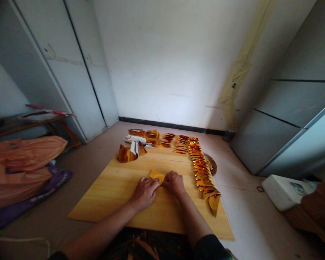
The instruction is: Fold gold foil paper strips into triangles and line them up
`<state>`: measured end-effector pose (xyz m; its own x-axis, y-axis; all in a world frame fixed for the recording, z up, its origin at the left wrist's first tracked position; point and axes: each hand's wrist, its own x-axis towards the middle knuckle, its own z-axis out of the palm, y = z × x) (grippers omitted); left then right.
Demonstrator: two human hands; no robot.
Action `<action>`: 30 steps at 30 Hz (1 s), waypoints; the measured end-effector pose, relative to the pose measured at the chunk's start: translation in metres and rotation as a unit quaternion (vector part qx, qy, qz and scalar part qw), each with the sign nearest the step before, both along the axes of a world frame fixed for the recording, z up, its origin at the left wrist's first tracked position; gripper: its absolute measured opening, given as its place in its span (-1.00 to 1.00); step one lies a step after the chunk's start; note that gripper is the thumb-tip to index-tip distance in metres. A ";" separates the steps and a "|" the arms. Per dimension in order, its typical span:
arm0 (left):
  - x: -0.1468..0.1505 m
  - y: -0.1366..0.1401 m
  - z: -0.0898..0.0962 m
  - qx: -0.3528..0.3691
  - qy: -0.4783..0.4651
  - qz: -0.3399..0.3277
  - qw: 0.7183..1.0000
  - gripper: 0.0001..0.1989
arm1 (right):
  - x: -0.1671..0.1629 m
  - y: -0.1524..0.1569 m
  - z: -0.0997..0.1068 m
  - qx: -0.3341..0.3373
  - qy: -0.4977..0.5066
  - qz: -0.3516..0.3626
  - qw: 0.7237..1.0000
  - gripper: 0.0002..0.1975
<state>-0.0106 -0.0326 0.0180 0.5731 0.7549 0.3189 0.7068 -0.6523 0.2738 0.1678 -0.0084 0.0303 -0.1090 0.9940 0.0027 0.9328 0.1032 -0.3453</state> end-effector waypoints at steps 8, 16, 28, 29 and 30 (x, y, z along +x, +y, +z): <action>0.000 -0.003 0.004 0.014 0.019 -0.006 1.000 -0.70 | 0.001 0.000 0.000 -0.001 0.001 -0.001 1.000 -0.91; -0.001 -0.002 0.002 0.017 0.032 -0.007 0.999 -0.70 | -0.001 0.000 -0.002 -0.002 0.008 -0.016 1.000 -0.92; 0.001 -0.001 0.002 0.020 0.044 -0.004 0.999 -0.69 | 0.000 -0.003 0.004 0.000 0.038 -0.009 0.999 -0.85; 0.001 -0.001 0.002 0.020 0.043 -0.003 0.999 -0.69 | 0.000 -0.003 0.004 0.000 0.041 -0.007 0.999 -0.84; 0.001 -0.001 0.002 0.019 0.043 -0.004 0.999 -0.69 | 0.000 -0.003 0.004 -0.001 0.042 -0.006 0.999 -0.84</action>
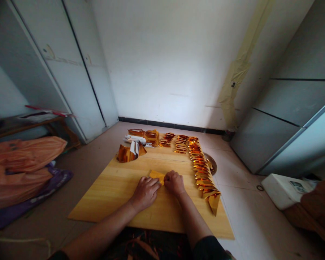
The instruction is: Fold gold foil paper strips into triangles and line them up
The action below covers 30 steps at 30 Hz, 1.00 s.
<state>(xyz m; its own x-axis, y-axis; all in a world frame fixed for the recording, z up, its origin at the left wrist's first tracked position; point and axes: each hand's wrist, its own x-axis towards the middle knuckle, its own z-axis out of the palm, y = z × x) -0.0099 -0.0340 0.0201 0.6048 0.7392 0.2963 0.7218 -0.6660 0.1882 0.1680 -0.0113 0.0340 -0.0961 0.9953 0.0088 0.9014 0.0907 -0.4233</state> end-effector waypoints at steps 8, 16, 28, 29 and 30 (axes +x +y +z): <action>0.001 -0.001 0.000 0.000 0.009 0.002 1.000 -0.75 | 0.001 0.003 -0.009 0.013 -0.008 -0.001 1.000 -0.80; 0.003 0.009 0.004 0.005 0.016 0.020 1.000 -0.87 | 0.010 0.001 -0.006 0.020 0.000 0.066 0.998 -0.78; -0.007 0.027 0.004 0.015 0.003 0.086 0.996 -0.83 | -0.002 -0.015 -0.009 0.081 -0.011 0.171 0.982 -0.72; -0.007 0.028 0.003 0.010 0.001 0.093 0.996 -0.82 | -0.004 -0.014 -0.008 0.076 -0.011 0.177 0.981 -0.72; -0.007 0.028 0.002 0.005 -0.003 0.098 0.995 -0.81 | -0.005 -0.014 -0.008 0.073 -0.011 0.182 0.981 -0.72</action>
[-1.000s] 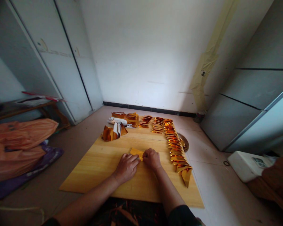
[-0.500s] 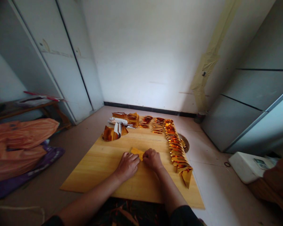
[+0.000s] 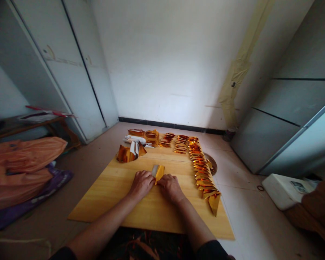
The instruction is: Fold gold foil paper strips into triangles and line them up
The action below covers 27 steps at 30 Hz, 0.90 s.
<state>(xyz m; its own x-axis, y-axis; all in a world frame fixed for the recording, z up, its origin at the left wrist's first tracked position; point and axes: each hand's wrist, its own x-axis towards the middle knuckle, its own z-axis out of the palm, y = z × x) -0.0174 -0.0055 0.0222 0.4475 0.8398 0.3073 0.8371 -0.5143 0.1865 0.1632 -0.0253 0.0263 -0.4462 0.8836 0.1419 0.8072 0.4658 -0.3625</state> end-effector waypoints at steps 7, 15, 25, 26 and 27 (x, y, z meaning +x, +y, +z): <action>0.001 0.004 -0.007 -0.008 -0.035 -0.012 0.999 -0.82 | -0.001 0.003 -0.002 0.009 0.008 0.008 1.000 -0.75; -0.009 0.005 -0.014 -0.005 -0.041 -0.078 0.996 -0.78 | 0.001 0.005 -0.006 0.017 0.016 0.020 1.000 -0.73; -0.013 -0.010 0.003 -0.028 -0.018 -0.066 0.997 -0.84 | 0.016 0.014 -0.010 0.019 0.036 0.041 0.998 -0.84; -0.012 -0.009 0.002 -0.027 -0.016 -0.063 0.998 -0.85 | 0.016 0.015 -0.011 0.017 0.038 0.038 0.998 -0.84; -0.011 -0.008 0.002 -0.026 -0.013 -0.060 0.998 -0.87 | 0.015 0.016 -0.012 0.015 0.039 0.035 0.998 -0.85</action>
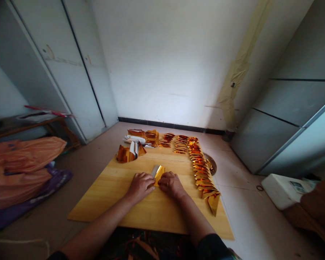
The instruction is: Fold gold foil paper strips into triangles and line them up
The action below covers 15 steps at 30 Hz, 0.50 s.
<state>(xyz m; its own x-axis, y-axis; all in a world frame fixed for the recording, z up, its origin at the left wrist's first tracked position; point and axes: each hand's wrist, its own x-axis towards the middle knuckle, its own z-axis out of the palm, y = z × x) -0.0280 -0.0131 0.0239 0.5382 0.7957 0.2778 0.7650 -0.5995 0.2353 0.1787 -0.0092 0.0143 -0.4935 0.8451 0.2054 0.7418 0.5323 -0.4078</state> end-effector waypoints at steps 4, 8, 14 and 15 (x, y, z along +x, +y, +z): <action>0.002 0.002 -0.002 0.016 0.011 0.003 1.000 -0.90 | 0.000 0.002 -0.002 0.008 0.011 -0.001 1.000 -0.87; 0.003 0.002 -0.003 0.030 0.016 0.003 0.999 -0.87 | 0.004 0.005 -0.004 0.033 0.036 0.038 0.998 -0.86; 0.003 0.004 -0.005 0.042 0.008 0.005 0.999 -0.85 | 0.006 0.009 -0.010 0.055 0.079 0.060 0.994 -0.87; 0.003 0.004 -0.005 0.044 0.006 0.005 0.999 -0.85 | 0.006 0.009 -0.010 0.053 0.082 0.055 0.994 -0.87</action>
<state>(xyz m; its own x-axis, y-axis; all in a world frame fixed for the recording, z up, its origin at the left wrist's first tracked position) -0.0246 -0.0087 0.0185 0.5346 0.7736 0.3403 0.7729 -0.6104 0.1733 0.1846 -0.0003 0.0043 -0.5339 0.7575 0.3758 0.6057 0.6527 -0.4551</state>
